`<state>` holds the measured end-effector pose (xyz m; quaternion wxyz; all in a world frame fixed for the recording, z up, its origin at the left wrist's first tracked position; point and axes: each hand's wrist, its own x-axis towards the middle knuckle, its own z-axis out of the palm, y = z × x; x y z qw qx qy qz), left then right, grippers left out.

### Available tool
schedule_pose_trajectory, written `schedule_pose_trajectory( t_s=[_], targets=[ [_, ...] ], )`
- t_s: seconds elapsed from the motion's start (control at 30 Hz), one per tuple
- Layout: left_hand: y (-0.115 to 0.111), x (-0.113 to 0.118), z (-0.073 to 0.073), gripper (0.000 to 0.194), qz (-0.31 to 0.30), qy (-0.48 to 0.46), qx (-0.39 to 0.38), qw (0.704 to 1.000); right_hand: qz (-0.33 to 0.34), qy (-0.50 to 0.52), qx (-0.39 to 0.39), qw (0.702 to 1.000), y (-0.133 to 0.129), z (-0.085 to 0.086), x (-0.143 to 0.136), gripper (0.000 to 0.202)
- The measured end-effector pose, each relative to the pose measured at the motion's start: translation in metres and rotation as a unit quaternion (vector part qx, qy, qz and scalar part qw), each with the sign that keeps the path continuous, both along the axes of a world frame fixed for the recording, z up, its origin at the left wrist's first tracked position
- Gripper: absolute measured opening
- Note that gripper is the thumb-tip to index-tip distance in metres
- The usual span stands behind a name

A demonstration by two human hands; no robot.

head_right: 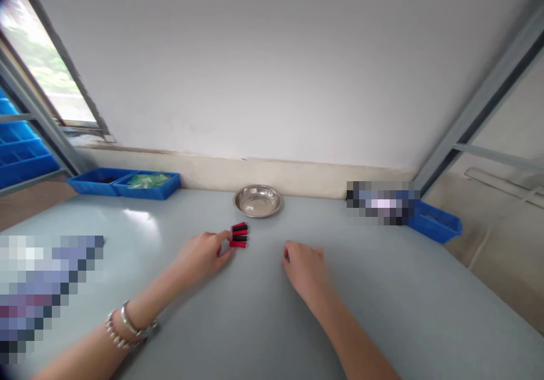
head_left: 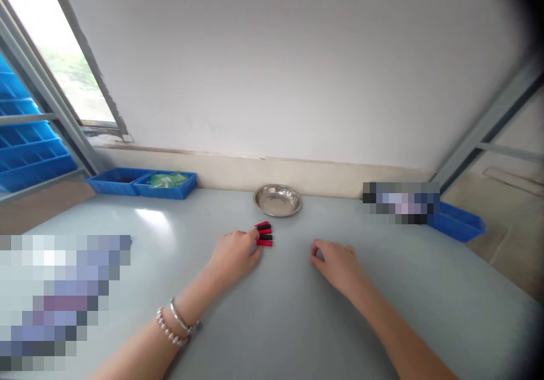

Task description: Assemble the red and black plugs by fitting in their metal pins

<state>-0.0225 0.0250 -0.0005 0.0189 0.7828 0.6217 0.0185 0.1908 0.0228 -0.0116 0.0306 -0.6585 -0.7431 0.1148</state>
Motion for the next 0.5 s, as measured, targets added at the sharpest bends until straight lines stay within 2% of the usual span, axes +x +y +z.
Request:
schedule_pose_trajectory(
  t_s=[0.23,0.5],
  targets=[
    [-0.0016,0.0006,0.0027,0.024,-0.001,-0.002,0.000,1.000,0.002,-0.008,0.009,1.000,0.0006,-0.0016,0.0006,0.009],
    [0.0034,-0.0055,-0.0028,0.018,-0.018,0.002,-0.017,1.000,0.003,-0.020,0.011,1.000,0.0012,-0.0006,0.0016,0.009]
  ],
)
